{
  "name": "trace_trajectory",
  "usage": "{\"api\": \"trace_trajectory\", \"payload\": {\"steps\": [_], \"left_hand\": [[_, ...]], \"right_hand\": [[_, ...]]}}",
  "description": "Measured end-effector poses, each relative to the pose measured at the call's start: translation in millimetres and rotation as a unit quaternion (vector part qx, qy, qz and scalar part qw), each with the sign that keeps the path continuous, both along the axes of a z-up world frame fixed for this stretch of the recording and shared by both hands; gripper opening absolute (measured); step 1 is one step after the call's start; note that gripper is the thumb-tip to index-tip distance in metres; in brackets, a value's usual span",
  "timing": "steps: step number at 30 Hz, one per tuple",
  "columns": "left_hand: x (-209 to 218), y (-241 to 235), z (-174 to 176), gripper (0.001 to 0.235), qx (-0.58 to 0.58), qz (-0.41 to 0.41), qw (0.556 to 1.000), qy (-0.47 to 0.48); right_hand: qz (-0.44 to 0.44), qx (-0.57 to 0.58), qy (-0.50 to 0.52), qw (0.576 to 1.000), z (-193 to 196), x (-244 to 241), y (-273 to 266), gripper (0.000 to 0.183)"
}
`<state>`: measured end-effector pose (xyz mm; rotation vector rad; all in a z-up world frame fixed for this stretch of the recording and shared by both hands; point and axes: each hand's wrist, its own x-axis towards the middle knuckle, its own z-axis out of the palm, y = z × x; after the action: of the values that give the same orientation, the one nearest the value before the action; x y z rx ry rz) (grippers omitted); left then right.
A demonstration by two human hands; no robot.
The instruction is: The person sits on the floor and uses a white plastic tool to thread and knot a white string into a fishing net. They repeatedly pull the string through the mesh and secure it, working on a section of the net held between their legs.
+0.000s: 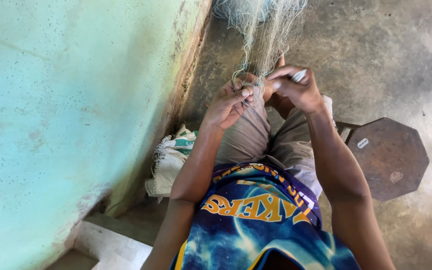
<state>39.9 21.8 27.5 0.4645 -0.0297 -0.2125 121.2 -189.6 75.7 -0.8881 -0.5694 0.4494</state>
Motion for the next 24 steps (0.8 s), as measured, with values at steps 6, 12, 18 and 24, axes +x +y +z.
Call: {"api": "trace_trajectory", "payload": {"steps": [6, 12, 18, 24], "left_hand": [[2, -10, 2, 0.026, -0.005, 0.005, 1.0, -0.005], [-1, -17, 1, 0.026, 0.018, 0.034, 0.999, 0.003], [-3, -17, 6, 0.028, 0.048, 0.064, 0.997, 0.007], [-10, -14, 9, 0.019, 0.078, 0.091, 0.993, 0.006]], "right_hand": [[-0.107, -0.212, -0.183, 0.954, 46, -31, 25, 0.027], [-0.112, -0.151, -0.185, 0.965, 28, -30, 34, 0.015], [-0.113, -0.118, -0.213, 0.963, 11, -31, 31, 0.011], [-0.099, -0.032, -0.061, 0.993, -2, -39, 21, 0.009]]}}
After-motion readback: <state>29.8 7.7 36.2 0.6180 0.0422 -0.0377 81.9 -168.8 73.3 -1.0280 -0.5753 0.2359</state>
